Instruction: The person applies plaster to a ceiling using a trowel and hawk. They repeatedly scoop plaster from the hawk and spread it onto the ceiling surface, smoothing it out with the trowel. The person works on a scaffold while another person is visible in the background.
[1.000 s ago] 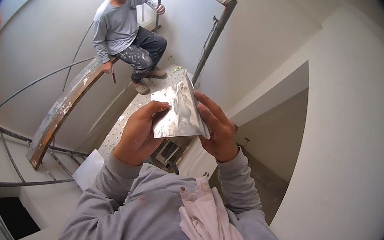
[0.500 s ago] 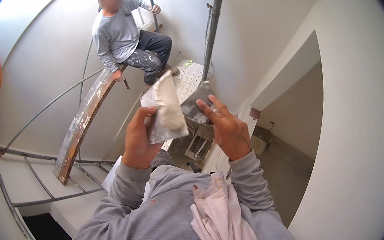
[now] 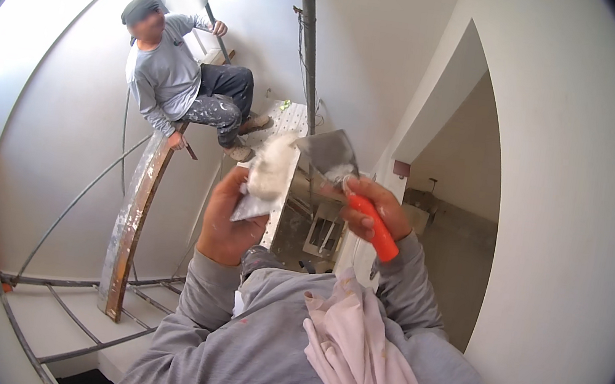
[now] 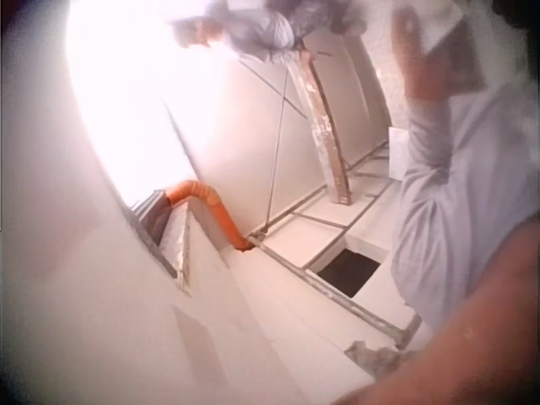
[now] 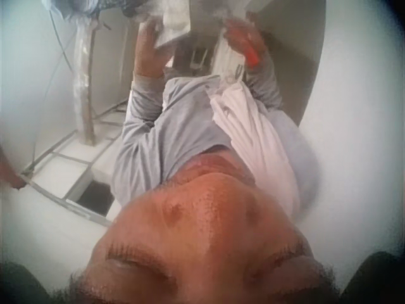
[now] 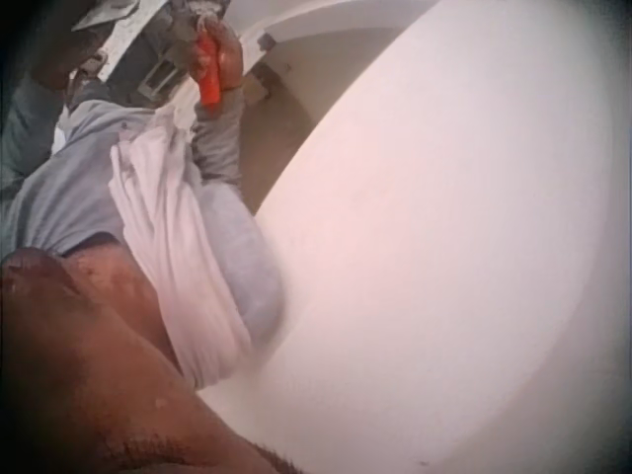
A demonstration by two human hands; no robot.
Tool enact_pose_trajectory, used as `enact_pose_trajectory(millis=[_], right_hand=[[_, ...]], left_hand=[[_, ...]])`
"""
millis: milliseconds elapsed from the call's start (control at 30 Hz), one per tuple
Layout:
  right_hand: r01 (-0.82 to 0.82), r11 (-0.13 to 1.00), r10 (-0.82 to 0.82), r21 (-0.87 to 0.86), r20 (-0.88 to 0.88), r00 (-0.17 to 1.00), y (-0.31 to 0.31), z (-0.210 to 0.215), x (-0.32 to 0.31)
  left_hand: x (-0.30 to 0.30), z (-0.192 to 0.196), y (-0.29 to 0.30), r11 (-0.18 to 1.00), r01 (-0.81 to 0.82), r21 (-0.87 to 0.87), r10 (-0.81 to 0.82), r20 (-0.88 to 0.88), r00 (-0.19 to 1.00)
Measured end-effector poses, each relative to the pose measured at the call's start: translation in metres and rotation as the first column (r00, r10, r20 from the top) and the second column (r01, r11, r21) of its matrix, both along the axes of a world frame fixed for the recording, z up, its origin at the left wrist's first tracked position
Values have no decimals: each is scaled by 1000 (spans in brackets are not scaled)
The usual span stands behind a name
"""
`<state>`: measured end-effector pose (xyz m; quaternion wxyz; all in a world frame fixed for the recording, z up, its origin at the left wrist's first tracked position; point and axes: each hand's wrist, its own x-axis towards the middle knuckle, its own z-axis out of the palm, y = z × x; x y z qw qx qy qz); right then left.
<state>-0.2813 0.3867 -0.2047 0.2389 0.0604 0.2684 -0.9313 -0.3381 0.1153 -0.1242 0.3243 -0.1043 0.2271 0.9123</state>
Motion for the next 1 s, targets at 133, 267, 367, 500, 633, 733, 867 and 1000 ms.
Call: enact_pose_trajectory(millis=[133, 267, 367, 500, 633, 733, 867, 1000], right_hand=[[70, 963, -80, 260, 28, 996, 19, -27, 3], [-109, 967, 89, -231, -95, 991, 13, -23, 21], [-302, 929, 270, -213, -165, 949, -9, -6, 21], [-285, 953, 266, -100, -172, 949, -24, 27, 25], [-86, 970, 112, 225, -104, 988, -16, 74, 39], [-70, 953, 133, 296, -198, 971, -8, 70, 40], [42, 922, 63, 386, -256, 965, -6, 58, 34], [119, 875, 23, 468, -286, 958, -17, 78, 26]], left_hand=[[-13, -10, -27, 916, -293, -273, 201, -319, 926], [-12, -21, -20, 776, -615, -141, 356, -707, 611], [-9, -24, 1, 714, -700, 14, 60, -997, 42], [-7, -8, 3, 827, -563, -4, -243, -905, -350], [-13, -4, 11, 806, -582, -108, -370, -859, -354], [-11, -14, 3, 720, -665, -201, -483, -832, -271], [-30, -32, -27, 428, -857, -286, -860, -422, -288], [-35, -86, -55, 678, -393, -621, -228, -686, 691]])
